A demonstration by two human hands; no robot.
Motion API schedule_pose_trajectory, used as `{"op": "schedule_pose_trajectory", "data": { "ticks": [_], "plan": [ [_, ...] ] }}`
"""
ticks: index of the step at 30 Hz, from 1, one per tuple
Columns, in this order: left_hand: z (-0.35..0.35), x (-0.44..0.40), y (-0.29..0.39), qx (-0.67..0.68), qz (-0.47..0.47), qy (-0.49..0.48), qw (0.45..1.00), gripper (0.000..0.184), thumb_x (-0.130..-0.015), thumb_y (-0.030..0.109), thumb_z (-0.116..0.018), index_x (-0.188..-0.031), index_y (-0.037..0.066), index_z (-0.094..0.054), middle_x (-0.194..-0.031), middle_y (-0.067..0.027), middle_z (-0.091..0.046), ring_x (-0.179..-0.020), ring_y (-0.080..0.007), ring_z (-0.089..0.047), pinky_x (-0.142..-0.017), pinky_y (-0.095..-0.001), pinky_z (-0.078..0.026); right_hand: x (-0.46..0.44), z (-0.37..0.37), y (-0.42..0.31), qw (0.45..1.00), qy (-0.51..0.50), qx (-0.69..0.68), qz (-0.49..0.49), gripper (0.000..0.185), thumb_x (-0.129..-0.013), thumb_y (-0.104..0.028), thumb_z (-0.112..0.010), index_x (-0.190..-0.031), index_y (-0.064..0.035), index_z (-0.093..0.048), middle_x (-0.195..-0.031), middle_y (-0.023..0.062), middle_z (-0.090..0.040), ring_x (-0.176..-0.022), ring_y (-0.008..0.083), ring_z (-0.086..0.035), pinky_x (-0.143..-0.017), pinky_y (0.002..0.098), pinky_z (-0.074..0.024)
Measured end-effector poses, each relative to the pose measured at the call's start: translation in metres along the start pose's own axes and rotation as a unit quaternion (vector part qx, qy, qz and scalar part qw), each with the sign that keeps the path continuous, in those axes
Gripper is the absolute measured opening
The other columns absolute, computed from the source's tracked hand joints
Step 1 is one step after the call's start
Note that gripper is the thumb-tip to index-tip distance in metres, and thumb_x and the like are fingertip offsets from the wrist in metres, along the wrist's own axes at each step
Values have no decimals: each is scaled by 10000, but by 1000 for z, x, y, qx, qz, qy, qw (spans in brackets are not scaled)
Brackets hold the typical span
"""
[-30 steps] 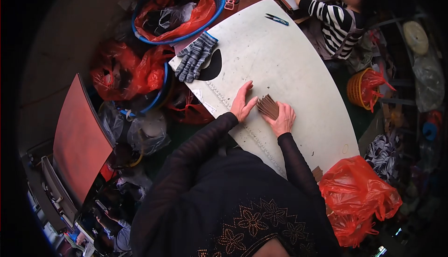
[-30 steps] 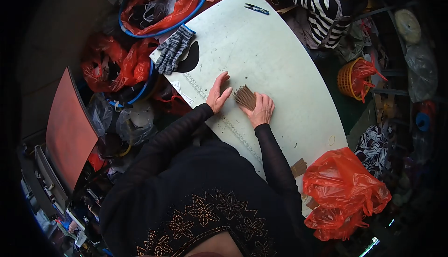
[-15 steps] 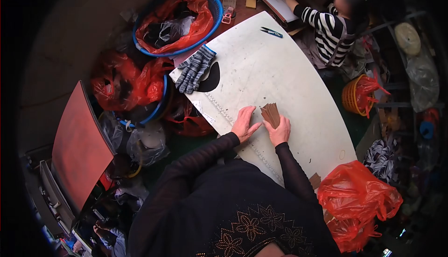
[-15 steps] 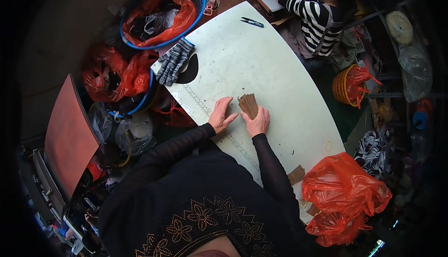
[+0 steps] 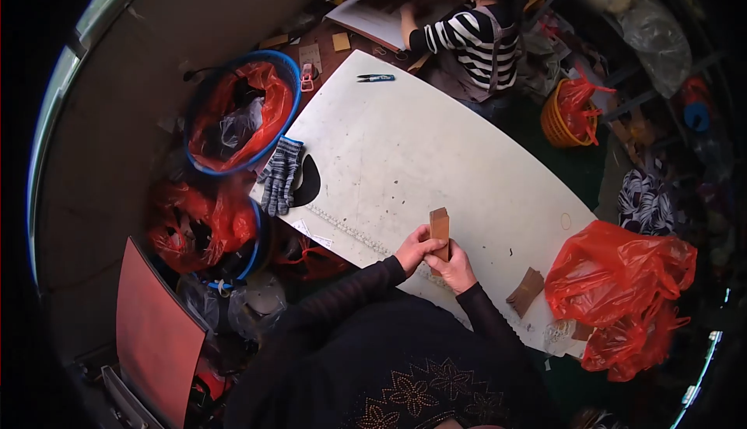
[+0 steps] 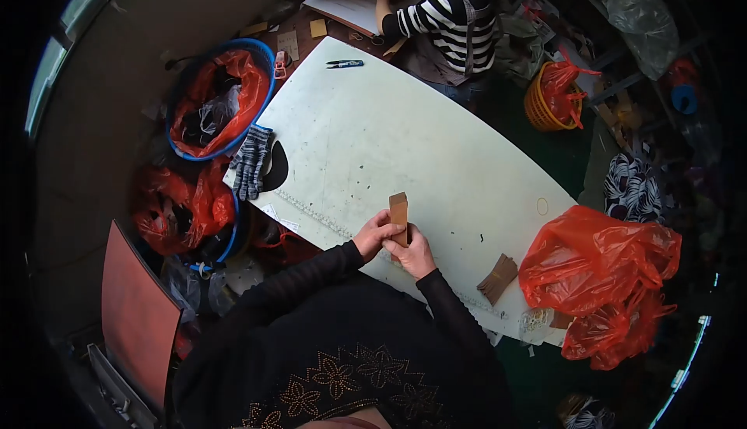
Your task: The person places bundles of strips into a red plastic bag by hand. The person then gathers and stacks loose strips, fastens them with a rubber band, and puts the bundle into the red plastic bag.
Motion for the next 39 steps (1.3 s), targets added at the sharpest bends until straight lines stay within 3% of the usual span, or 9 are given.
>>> {"op": "schedule_pose_trajectory", "data": {
  "ticks": [4,6,7,12,16,21,26,31,39],
  "plan": [
    [-25,7,6,-122,-16,-5,992,492,-764,101,-657,-1199,9,-445,-1071,-136,-558,-954,-212,-548,-847,-309,-451,41,44,-13,975,164,114,99,515,-745,-206,-729,-1165,10,-523,-1015,113,-584,-899,209,-567,-793,305,-462],
    [-40,10,2,-202,-36,-18,979,515,-731,114,-686,-1169,-1,-443,-1008,-145,-586,-887,-220,-579,-802,-318,-479,65,65,-52,911,215,192,295,396,-743,-135,-711,-1109,-43,-590,-981,66,-584,-864,208,-560,-763,305,-460],
    [-47,11,-6,-205,-29,-24,978,515,-731,114,-686,-1169,-1,-443,-1008,-145,-586,-887,-220,-579,-802,-318,-479,72,78,-56,911,223,189,291,396,-743,-135,-711,-1109,-43,-590,-981,66,-584,-864,208,-560,-763,305,-460],
    [-78,17,-32,-292,-52,-35,954,543,-710,136,-704,-1160,-14,-441,-985,-152,-587,-863,-216,-582,-772,-309,-489,89,115,-57,931,144,203,269,282,-727,-83,-709,-1001,-77,-641,-965,31,-580,-847,191,-552,-745,294,-456],
    [-100,20,-48,-317,-56,-27,946,554,-710,159,-720,-1156,-16,-442,-994,-151,-586,-880,-207,-580,-778,-302,-487,100,127,-49,887,131,285,340,221,-700,-48,-723,-903,-74,-640,-918,16,-584,-815,180,-551,-727,289,-455],
    [-124,27,-68,-246,-5,-32,969,523,-754,157,-710,-1171,-12,-443,-1000,-140,-586,-894,-193,-579,-800,-295,-480,108,154,-28,910,65,181,368,188,-703,-8,-723,-846,-62,-612,-866,0,-582,-791,148,-550,-712,257,-455],
    [-148,32,-91,-1,49,-41,998,478,-806,139,-682,-1196,-1,-443,-1014,-125,-588,-917,-187,-581,-831,-294,-470,113,178,4,974,13,-10,226,189,-728,16,-717,-857,-47,-593,-826,1,-595,-738,113,-551,-680,224,-455],
    [-165,29,-109,19,70,-68,995,501,-840,133,-632,-1276,14,-415,-1128,-139,-535,-943,-221,-584,-841,-330,-463,122,199,16,976,-18,-100,192,197,-761,10,-706,-920,-20,-594,-825,30,-614,-710,91,-555,-662,204,-461],
    [-185,23,-130,-30,23,-56,998,453,-816,126,-676,-1200,16,-463,-1024,-110,-591,-931,-178,-586,-825,-261,-462,129,234,14,986,23,-66,154,244,-770,17,-696,-990,14,-592,-816,64,-625,-666,97,-562,-638,192,-478]
  ]
}}
Point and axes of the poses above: each hand's wrist, its own x-axis away from the middle knuckle, its own z-axis out of the back of the hand, y = z × x, the point moved 5 cm from there along -x, towards the middle knuckle
